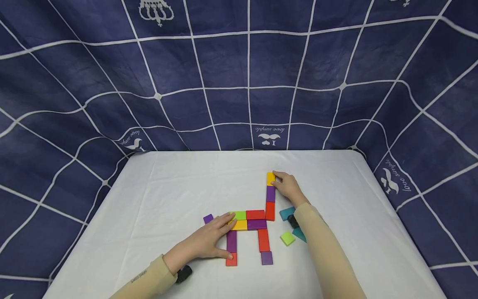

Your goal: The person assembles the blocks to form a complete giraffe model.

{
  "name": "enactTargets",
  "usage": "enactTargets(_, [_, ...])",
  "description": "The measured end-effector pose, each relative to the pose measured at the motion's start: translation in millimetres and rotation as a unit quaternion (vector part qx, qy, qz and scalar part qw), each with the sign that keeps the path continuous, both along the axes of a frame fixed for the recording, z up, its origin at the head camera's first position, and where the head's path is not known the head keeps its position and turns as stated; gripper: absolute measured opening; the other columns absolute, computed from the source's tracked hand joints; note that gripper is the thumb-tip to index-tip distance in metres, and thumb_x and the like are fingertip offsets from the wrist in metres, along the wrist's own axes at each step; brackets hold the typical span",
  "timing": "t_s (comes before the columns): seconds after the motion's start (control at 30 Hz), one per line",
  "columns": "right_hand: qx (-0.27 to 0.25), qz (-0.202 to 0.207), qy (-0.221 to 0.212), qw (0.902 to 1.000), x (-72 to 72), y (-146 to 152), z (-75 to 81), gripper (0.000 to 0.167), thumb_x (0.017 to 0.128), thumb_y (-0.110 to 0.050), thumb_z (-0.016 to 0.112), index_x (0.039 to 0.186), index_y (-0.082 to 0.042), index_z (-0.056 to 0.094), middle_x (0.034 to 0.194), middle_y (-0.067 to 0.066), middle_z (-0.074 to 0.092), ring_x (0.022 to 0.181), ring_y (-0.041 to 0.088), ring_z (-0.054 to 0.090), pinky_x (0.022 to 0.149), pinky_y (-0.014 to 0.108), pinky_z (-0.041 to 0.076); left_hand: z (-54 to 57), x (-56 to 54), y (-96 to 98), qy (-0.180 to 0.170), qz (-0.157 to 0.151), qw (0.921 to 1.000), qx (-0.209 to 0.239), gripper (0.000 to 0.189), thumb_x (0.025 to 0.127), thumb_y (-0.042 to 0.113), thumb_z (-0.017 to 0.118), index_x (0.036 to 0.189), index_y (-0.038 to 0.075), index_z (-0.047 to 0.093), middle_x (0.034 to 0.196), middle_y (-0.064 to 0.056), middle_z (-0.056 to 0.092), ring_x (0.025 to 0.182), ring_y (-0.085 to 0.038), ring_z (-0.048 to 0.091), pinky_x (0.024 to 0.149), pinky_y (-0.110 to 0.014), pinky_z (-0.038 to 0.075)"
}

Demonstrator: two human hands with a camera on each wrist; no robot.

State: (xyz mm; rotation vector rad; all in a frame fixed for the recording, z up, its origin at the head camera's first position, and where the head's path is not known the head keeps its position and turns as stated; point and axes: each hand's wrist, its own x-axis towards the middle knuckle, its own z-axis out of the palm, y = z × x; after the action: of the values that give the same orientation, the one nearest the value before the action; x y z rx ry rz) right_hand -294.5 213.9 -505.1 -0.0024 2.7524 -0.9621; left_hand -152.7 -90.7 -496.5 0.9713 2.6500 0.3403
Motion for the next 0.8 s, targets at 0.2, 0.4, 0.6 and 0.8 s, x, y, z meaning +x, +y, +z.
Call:
enactTargets(0.2, [-0.003,0.003,-0.012,0.9999,0.8,3,-0.2,0.058,0.101,-0.028,0.056,0.153,-0.011,0.037,0.152,0.023,0.040,0.132,0.040,0.043,0.115,0.056,0.034,-0.6,-0.3,0.4,0.004,-0.008,0.9999,0.004,0.100,0.078,0.065,0.071,0.154,0.012,0.034,0.164,-0.004,0.023,0.152,-0.023,0.021,0.121,-0.042,0.030])
enactTargets(0.4, [-0.003,0.052,0.008,0.9986,5.3,10,6.5,0.063,0.098,-0.030,0.060,0.152,-0.009,0.037,0.158,0.019,0.032,0.144,0.041,0.032,0.117,0.057,0.029,-0.7,0.4,0.5,0.005,-0.012,0.9999,0.010,0.100,0.078,0.064,0.071,0.154,0.011,0.034,0.164,-0.005,0.023,0.152,-0.024,0.021,0.121,-0.043,0.029])
enactTargets(0.6, [0.035,0.123,0.003,0.9918,15.8,13,13.9,0.072,0.089,-0.038,0.069,0.150,-0.010,0.042,0.160,0.024,0.026,0.145,0.049,0.023,0.113,0.069,0.025,1.5,0.4,0.0,0.003,-0.011,0.9999,0.009,0.100,0.078,0.064,0.071,0.154,0.011,0.034,0.164,-0.005,0.023,0.152,-0.024,0.021,0.121,-0.042,0.029])
enactTargets(0.8, [0.055,0.144,-0.027,0.9877,23.5,11,13.7,0.084,0.085,-0.046,0.073,0.153,-0.012,0.037,0.160,0.022,0.025,0.141,0.047,0.027,0.110,0.068,0.032,2.9,-0.1,0.8,-0.005,-0.008,0.9999,0.005,0.100,0.078,0.064,0.071,0.154,0.011,0.033,0.165,-0.004,0.022,0.152,-0.023,0.020,0.122,-0.041,0.028])
